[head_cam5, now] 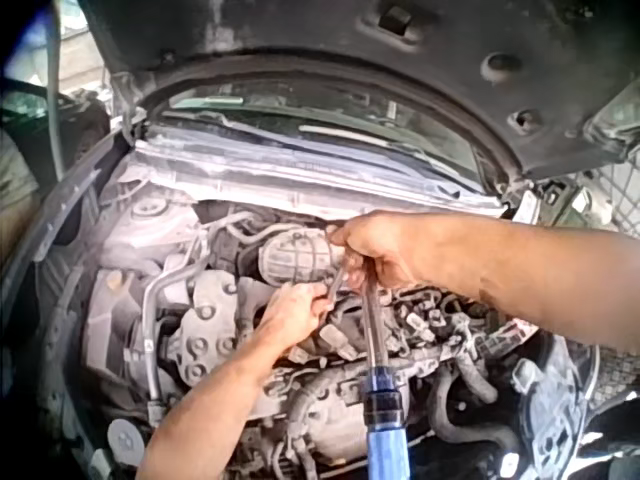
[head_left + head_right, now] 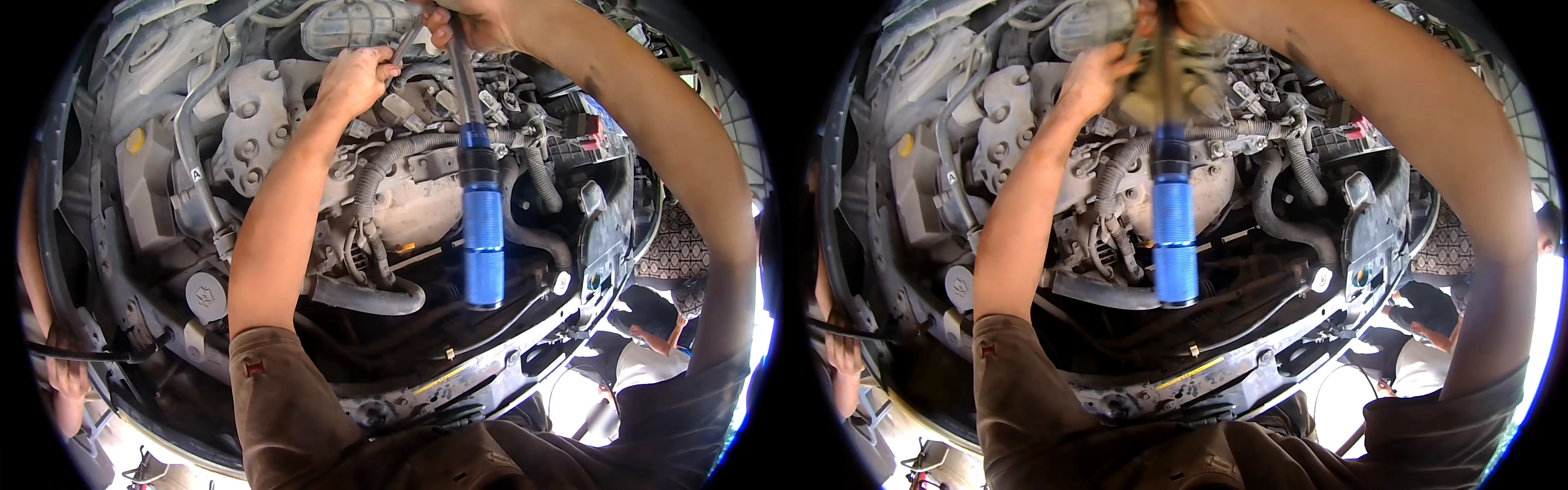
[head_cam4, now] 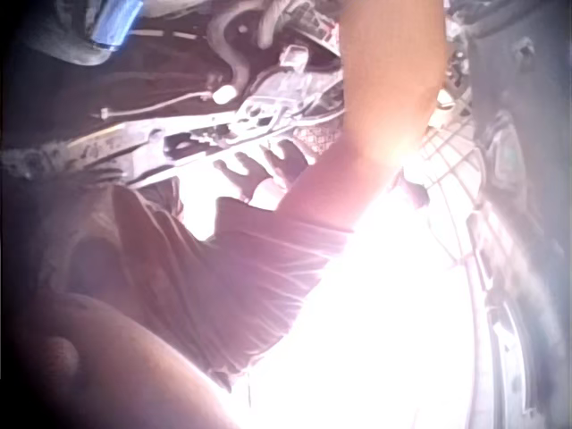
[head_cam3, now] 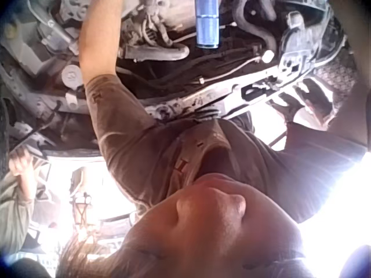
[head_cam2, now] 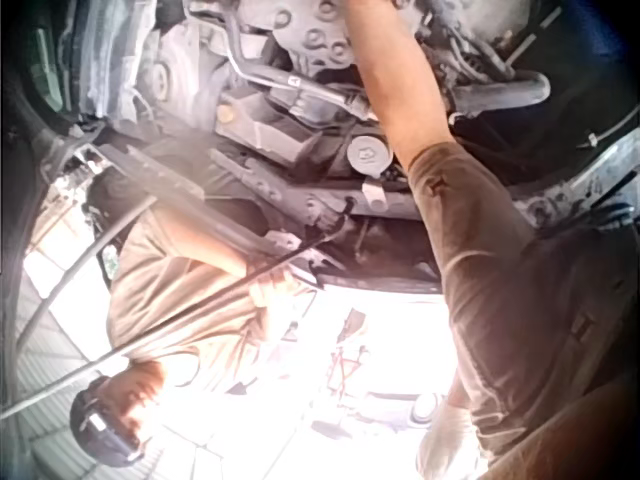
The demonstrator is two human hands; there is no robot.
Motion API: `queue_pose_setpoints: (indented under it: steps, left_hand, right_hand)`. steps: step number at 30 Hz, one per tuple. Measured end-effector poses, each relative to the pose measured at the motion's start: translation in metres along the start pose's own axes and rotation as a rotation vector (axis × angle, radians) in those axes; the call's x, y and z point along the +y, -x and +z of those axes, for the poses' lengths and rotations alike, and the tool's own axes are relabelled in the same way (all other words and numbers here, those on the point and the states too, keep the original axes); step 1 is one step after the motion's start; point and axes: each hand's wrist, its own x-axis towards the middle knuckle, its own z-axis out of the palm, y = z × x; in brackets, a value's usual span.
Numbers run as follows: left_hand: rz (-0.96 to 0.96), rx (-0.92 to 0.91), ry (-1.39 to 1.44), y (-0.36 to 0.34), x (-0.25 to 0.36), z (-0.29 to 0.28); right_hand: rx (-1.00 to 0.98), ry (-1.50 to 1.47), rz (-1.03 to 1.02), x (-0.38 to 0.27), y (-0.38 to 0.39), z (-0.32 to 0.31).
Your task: The person uses a ratchet wrench to loosen and remove bolts from the engine bay of a Nissan vehicle. They remove a plastic engine cover and continue to manipulate hoses and components within the engine compartment using hand tools.
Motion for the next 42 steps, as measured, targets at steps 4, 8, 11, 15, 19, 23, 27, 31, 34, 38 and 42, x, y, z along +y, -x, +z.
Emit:
queue_pose_setpoints:
  steps: [4, 8, 11, 15, 19, 23, 27, 31, 34, 38, 42]
  left_hand:
    - [-0.004, -0.043, 0.026, -0.001, -0.004, -0.002]
    - [0.015, -0.017, 0.156, 0.002, -0.020, 0.010]
    - [0.005, -0.017, 0.301, -0.004, -0.029, 0.024]
    - [0.006, 0.013, 0.343, -0.008, -0.026, 0.042]
    - [-0.078, 0.045, 0.152, 0.001, -0.013, 0.025]
    - [-0.100, 0.089, 0.137, 0.016, 0.006, 0.003]
    - [-0.147, 0.120, -0.003, 0.011, 0.022, 0.020]
    - [-0.057, 0.049, 0.066, 0.007, 0.014, 0.010]
    - [-0.010, 0.097, 0.069, 0.012, -0.025, 0.003]
    - [0.028, 0.060, 0.176, -0.003, -0.005, 0.029]
    - [0.002, -0.063, 0.143, 0.008, -0.007, 0.004]
  right_hand:
    - [0.172, 0.224, -0.157, 0.005, 0.012, 0.008]
    - [0.398, 0.584, -0.296, 0.005, 0.020, 0.023]
    - [0.434, 0.822, -0.317, 0.001, 0.025, 0.019]
    - [0.373, 1.390, -0.432, 0.008, -0.001, -0.008]
    - [0.370, 1.639, -0.482, 0.008, -0.005, -0.006]
    - [0.319, 1.553, -0.783, 0.009, 0.006, -0.019]
    - [0.208, 1.484, -0.952, 0.010, 0.003, -0.044]
    - [0.096, 1.413, -1.006, 0.007, -0.002, -0.047]
    - [-0.221, 0.773, -0.400, -0.013, 0.029, -0.006]
    - [-0.073, 0.143, -0.070, 0.003, 0.017, -0.030]
    - [0.071, 1.327, -1.092, 0.013, 0.022, -0.013]
